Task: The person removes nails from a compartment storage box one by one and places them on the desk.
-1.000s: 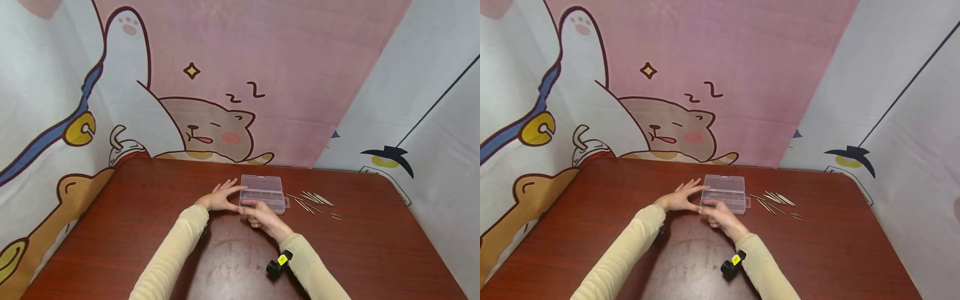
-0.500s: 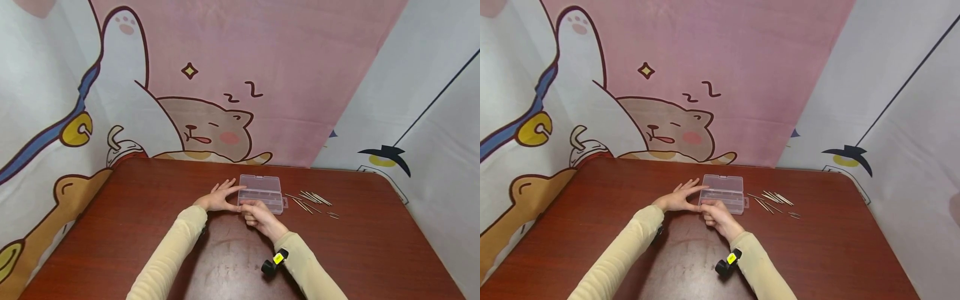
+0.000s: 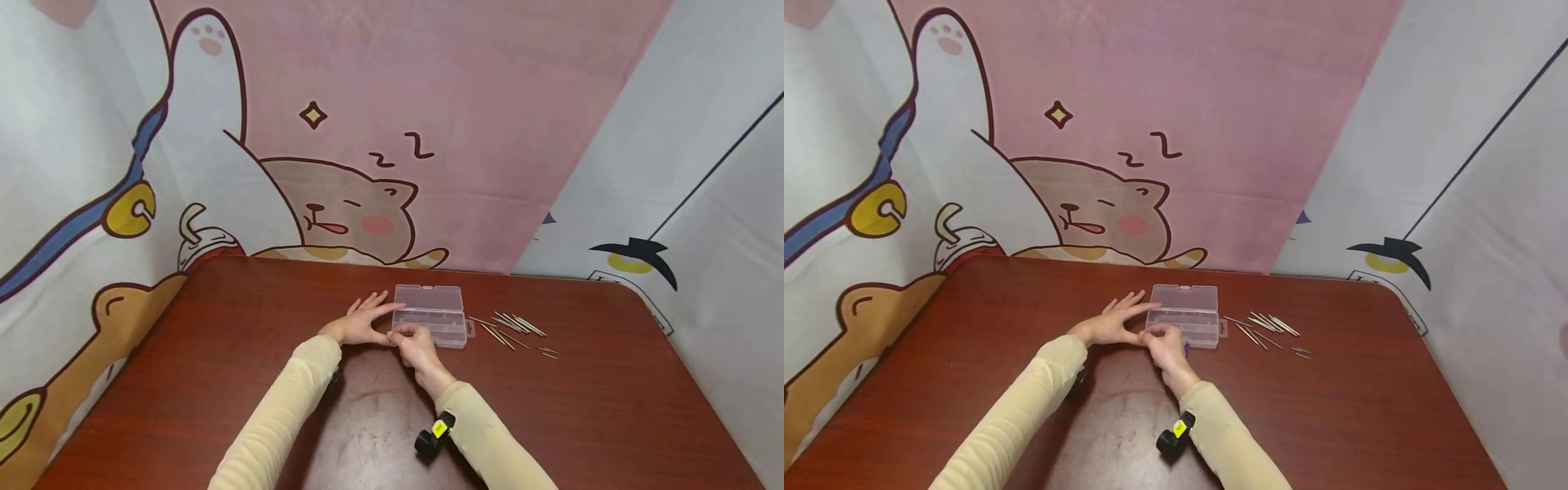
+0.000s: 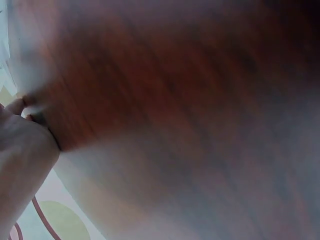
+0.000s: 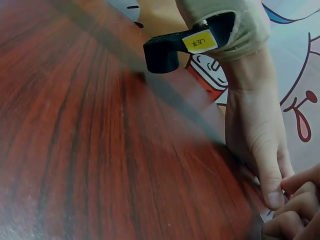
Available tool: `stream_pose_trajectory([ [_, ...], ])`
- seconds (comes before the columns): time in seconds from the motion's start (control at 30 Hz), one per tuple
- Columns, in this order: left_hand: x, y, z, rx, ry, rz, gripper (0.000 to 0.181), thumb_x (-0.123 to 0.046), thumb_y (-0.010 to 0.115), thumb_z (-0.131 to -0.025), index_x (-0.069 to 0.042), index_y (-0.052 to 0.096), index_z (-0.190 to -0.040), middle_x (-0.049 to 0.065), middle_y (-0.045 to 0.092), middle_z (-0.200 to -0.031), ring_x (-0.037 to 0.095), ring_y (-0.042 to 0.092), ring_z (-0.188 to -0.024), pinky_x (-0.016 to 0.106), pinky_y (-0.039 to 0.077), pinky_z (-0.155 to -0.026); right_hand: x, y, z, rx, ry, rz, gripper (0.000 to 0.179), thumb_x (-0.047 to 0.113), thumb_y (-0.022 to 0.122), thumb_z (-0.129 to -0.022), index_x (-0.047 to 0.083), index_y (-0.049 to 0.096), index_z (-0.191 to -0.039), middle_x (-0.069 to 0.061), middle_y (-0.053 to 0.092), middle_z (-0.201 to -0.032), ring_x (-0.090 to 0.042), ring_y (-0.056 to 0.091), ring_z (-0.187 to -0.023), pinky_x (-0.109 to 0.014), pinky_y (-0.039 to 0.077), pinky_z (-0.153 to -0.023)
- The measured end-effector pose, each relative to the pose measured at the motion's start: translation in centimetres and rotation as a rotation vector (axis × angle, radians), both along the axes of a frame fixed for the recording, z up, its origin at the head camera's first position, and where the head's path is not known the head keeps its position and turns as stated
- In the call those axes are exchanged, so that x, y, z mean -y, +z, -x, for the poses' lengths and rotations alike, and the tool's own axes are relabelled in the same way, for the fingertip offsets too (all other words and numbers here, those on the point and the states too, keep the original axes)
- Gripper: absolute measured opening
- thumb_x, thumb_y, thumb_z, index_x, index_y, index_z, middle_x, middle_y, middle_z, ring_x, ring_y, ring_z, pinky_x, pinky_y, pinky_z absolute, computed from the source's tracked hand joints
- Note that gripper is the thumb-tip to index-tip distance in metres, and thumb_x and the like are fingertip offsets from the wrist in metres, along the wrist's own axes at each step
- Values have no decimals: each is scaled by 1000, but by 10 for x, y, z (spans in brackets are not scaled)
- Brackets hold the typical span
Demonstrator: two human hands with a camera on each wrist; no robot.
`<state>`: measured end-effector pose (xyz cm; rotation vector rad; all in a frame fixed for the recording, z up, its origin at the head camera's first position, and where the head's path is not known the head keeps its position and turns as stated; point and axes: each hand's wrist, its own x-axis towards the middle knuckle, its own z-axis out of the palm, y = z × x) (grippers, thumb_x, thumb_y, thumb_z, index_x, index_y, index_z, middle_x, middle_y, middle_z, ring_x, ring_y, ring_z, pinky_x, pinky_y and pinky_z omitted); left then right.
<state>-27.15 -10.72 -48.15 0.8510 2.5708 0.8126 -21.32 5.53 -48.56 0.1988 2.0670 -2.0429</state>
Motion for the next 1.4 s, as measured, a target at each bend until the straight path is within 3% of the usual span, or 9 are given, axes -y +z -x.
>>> stream_pose_trajectory([
  [0.23,-2,1,0,1,2,16,76,-39,72,-86,-26,36,-151,18,9,-159,37,2,-145,59,1,-110,-2,0,-3,-57,-25,-60,17,2,61,-89,-12,61,-99,1,56,-58,0,30,-37,-16,25,-37],
  [0.4,-1,0,0,12,10,-3,76,-41,73,-85,-25,37,-150,19,9,-159,38,2,-145,60,1,-110,-7,0,-6,-69,-22,-25,16,3,60,-90,-10,60,-100,-1,59,-59,0,30,-37,-17,25,-38],
  [0.57,-2,-2,0,29,17,5,78,-44,73,-84,-27,36,-150,17,7,-160,35,0,-145,58,-1,-110,-15,13,-14,-83,-6,41,18,1,59,-91,-13,57,-103,6,52,-54,0,30,-38,-17,25,-40],
  [0.67,-3,-3,-1,28,28,20,79,-45,73,-84,-29,35,-151,16,7,-160,34,0,-145,57,-2,-111,-23,13,-16,-101,5,55,19,1,59,-91,-13,55,-104,9,43,-50,-1,28,-39,-18,24,-40],
  [0.73,-3,-4,-2,27,41,26,79,-46,73,-83,-30,35,-150,16,7,-160,33,0,-146,57,-2,-111,-30,4,-12,-112,5,55,18,2,60,-91,-10,56,-104,10,39,-48,-1,27,-39,-18,24,-40],
  [0.87,-5,-2,-1,27,52,29,79,-46,74,-82,-30,36,-150,15,8,-160,32,1,-146,56,-2,-111,-45,4,-12,-137,-5,26,16,2,60,-91,-10,56,-101,9,40,-49,-1,28,-39,-18,24,-40],
  [1.0,-5,0,-1,27,51,29,79,-46,73,-82,-29,36,-150,16,8,-160,33,1,-146,56,-2,-111,-57,3,-13,-160,-33,-24,14,0,61,-90,-10,58,-99,5,48,-52,-2,33,-41,-18,26,-40],
  [1.17,-5,1,-2,13,68,45,79,-47,73,-82,-30,36,-150,15,9,-160,32,2,-146,55,-1,-112,-72,2,-14,-243,-51,-143,13,-1,62,-88,-9,62,-98,-10,63,-63,-5,45,-50,-20,31,-45],
  [1.4,-6,1,-7,0,53,19,78,-44,73,-83,-25,37,-149,18,12,-159,35,5,-145,58,1,-111,-94,2,-20,-390,-3,-328,8,-1,61,-88,0,61,-96,8,38,-48,1,26,-41,-20,20,-42],
])
